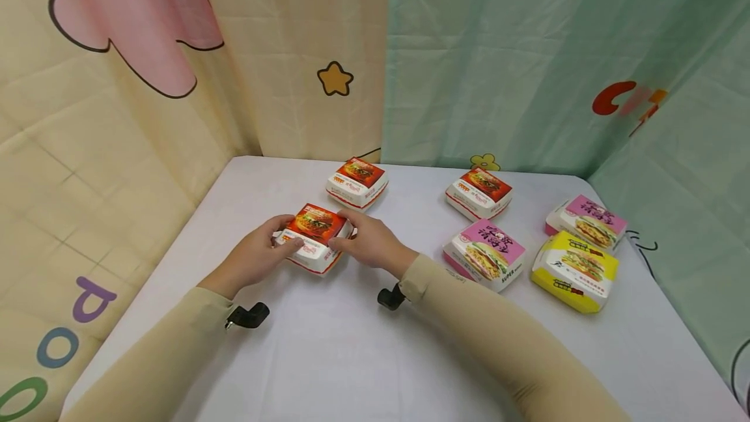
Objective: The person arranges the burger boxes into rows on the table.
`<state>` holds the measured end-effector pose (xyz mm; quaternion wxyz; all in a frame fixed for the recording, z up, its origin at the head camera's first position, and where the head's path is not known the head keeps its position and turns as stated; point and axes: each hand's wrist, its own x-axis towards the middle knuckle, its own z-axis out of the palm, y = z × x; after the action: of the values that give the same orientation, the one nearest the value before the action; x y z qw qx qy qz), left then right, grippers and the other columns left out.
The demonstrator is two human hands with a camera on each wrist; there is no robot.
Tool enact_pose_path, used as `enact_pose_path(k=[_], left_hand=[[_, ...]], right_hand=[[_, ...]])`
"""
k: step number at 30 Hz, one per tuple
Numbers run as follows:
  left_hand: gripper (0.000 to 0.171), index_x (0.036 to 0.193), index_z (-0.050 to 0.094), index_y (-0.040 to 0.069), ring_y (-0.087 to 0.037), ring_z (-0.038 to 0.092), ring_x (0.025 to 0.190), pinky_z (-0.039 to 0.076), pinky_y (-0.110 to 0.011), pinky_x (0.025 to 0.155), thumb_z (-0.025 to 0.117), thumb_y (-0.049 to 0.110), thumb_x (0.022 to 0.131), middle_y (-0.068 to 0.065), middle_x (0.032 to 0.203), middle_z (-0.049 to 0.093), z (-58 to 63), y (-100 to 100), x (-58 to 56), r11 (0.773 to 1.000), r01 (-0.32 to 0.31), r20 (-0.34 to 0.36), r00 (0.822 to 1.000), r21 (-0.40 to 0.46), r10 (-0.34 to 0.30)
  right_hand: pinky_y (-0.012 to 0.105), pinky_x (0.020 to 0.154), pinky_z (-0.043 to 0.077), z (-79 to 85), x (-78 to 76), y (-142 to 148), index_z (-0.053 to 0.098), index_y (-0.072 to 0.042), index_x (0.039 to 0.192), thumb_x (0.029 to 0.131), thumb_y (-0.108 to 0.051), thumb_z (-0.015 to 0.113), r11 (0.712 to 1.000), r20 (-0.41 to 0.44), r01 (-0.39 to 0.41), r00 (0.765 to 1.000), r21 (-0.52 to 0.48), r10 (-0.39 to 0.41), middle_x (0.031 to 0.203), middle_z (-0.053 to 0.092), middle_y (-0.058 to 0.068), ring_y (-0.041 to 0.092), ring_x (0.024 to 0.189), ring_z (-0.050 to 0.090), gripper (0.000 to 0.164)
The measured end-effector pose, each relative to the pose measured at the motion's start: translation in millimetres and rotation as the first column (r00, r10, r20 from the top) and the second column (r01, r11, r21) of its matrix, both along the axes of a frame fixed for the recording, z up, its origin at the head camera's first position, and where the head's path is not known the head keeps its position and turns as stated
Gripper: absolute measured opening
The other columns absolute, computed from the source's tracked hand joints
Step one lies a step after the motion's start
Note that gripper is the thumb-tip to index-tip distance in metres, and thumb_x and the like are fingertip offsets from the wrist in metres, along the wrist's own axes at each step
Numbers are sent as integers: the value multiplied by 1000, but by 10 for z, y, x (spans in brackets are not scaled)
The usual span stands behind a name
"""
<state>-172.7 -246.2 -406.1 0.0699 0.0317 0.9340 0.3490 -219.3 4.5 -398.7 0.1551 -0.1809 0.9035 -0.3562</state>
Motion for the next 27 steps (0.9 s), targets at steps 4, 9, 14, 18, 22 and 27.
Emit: enact_pose_path(k=[4,9,14,18,22,27], left_hand=[[74,159,41,15,-27,61,106,47,-33,83,66,52,100,-14,150,58,-11,52,6,1000,4,12,1000,9,-4],[73,159,41,14,-27,60,107,48,-35,86,66,51,101,-13,152,56,-44,100,4,1000,11,17,1000,15,-11],[73,159,40,13,-28,61,112,50,-39,91,66,50,101,-14,155,54,-90,143,-7,1000,17,22,1000,18,-18],[73,159,40,13,-30,62,115,52,-44,95,66,50,101,-14,157,53,-112,168,-13,999,22,36,999,24,-23],[74,160,39,13,-32,62,120,53,-49,100,65,50,102,-14,159,50,-134,188,-23,999,34,44,998,18,-35],[75,161,38,15,-34,61,123,52,-52,102,64,52,102,-15,160,49,-168,204,-54,999,36,57,998,3,-36]], right_hand=[[34,84,54,1,10,42,47,-23,159,96,-44,76,1000,6,5,1000,8,-5,139,65,4,22,106,60,72],[35,85,53,-1,27,92,47,-23,159,96,-43,76,1000,-2,5,1000,7,-5,139,65,5,24,107,59,72],[36,86,52,-15,31,130,47,-21,159,96,-43,76,1000,-6,9,1000,12,-8,138,65,7,24,107,59,72],[40,92,53,-44,22,155,47,-21,159,97,-42,76,1000,4,16,1000,15,-16,142,64,7,25,112,60,71],[43,100,53,-82,8,175,49,-21,158,97,-41,75,1000,7,11,1000,22,-11,151,59,7,25,119,59,69],[42,97,53,-107,-4,198,50,-21,157,98,-40,75,1000,8,8,1000,18,-8,151,60,8,25,115,60,67]])
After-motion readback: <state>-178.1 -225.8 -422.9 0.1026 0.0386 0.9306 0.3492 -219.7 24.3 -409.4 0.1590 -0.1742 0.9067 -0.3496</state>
